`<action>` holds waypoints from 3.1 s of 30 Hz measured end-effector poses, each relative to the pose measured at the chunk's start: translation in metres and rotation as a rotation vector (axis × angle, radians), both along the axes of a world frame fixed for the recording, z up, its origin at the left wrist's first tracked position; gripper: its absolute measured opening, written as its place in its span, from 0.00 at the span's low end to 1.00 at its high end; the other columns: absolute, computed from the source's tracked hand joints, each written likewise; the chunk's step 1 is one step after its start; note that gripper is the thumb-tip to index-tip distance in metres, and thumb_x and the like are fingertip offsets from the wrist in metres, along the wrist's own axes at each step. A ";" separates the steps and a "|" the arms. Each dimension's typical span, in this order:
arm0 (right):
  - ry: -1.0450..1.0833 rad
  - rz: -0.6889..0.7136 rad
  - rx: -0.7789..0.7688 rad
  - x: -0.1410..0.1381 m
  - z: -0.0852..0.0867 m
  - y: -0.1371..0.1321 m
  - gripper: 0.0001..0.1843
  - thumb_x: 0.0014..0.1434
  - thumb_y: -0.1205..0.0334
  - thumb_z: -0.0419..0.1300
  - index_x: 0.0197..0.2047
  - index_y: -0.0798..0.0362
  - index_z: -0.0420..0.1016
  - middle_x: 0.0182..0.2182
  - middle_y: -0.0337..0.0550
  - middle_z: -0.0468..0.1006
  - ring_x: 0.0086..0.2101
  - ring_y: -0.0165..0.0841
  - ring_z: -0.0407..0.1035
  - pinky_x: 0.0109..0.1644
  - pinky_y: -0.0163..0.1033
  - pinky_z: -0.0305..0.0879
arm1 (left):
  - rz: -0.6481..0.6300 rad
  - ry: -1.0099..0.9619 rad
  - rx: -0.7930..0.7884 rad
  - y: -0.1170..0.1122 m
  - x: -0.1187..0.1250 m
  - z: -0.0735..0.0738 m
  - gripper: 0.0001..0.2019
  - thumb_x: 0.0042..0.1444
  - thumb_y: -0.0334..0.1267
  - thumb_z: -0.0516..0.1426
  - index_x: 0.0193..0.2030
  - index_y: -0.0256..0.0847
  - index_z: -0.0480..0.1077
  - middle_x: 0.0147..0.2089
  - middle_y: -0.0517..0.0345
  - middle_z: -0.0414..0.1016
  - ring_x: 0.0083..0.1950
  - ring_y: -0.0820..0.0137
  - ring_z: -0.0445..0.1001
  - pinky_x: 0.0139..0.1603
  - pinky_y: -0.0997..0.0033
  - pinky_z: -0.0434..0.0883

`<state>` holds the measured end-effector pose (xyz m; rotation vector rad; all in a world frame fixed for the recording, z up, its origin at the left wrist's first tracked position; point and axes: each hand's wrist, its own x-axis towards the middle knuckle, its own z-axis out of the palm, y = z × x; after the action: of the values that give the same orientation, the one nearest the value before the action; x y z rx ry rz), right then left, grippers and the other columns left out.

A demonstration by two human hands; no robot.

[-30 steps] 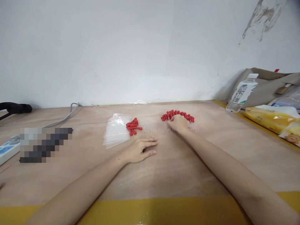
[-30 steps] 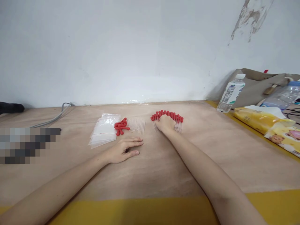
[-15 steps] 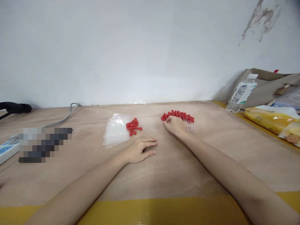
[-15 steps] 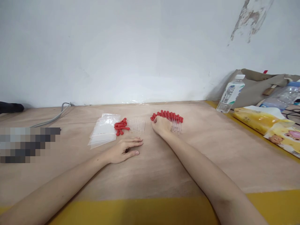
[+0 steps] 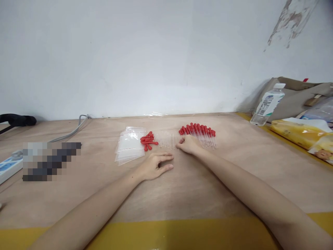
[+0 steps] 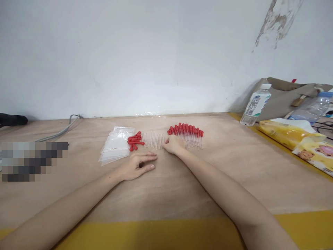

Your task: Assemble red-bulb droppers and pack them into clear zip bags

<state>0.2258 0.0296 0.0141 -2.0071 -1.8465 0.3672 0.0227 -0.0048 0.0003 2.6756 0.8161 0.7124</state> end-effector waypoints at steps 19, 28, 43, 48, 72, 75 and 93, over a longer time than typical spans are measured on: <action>0.057 0.326 0.239 0.033 -0.027 -0.050 0.09 0.52 0.55 0.58 0.31 0.51 0.72 0.31 0.40 0.72 0.30 0.30 0.64 0.30 0.34 0.54 | 0.402 -0.003 0.519 0.050 -0.016 -0.003 0.06 0.56 0.34 0.55 0.37 0.41 0.73 0.43 0.50 0.71 0.45 0.60 0.65 0.44 0.58 0.64; -0.006 0.426 0.435 0.035 -0.028 -0.054 0.05 0.58 0.63 0.54 0.31 0.53 0.66 0.30 0.43 0.71 0.35 0.34 0.64 0.37 0.38 0.57 | 0.101 -0.397 0.205 0.004 -0.003 -0.003 0.05 0.56 0.30 0.53 0.39 0.38 0.67 0.41 0.51 0.72 0.42 0.69 0.71 0.43 0.70 0.70; 0.097 0.523 0.678 0.021 -0.031 -0.065 0.13 0.64 0.62 0.47 0.43 0.52 0.72 0.33 0.43 0.75 0.33 0.32 0.68 0.39 0.40 0.57 | 0.261 -0.458 -0.266 0.006 0.005 -0.011 0.15 0.48 0.37 0.61 0.39 0.42 0.58 0.32 0.61 0.75 0.36 0.69 0.76 0.42 0.66 0.74; 0.099 0.535 0.689 0.015 -0.030 -0.068 0.12 0.63 0.63 0.48 0.42 0.52 0.72 0.32 0.42 0.75 0.32 0.31 0.68 0.39 0.40 0.56 | 0.213 -0.435 -0.294 0.004 0.008 -0.014 0.12 0.49 0.38 0.61 0.38 0.41 0.62 0.35 0.58 0.76 0.40 0.68 0.77 0.44 0.65 0.74; 0.366 0.648 0.428 0.018 -0.029 -0.064 0.12 0.60 0.60 0.52 0.40 0.51 0.75 0.30 0.41 0.77 0.29 0.30 0.68 0.34 0.36 0.63 | 0.116 -0.316 0.052 0.002 0.005 -0.013 0.08 0.57 0.39 0.55 0.39 0.41 0.75 0.33 0.56 0.77 0.32 0.70 0.75 0.34 0.73 0.70; 0.464 0.700 0.345 0.021 -0.029 -0.059 0.12 0.59 0.61 0.52 0.39 0.52 0.76 0.31 0.41 0.78 0.30 0.30 0.69 0.32 0.35 0.64 | 0.080 -0.295 0.026 0.001 0.004 -0.013 0.08 0.58 0.38 0.55 0.38 0.42 0.75 0.33 0.56 0.78 0.32 0.71 0.75 0.34 0.73 0.70; -0.177 0.634 0.658 0.023 -0.027 -0.061 0.13 0.61 0.64 0.50 0.40 0.49 0.77 0.28 0.41 0.76 0.25 0.29 0.63 0.37 0.41 0.49 | 0.144 -0.171 -0.045 -0.003 0.008 -0.013 0.10 0.56 0.42 0.55 0.35 0.41 0.75 0.29 0.58 0.76 0.28 0.71 0.73 0.29 0.75 0.67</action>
<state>0.2492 -0.0318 -0.0129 -1.0277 -2.2923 -0.2489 0.0308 -0.0080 -0.0125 2.4935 0.9736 0.9306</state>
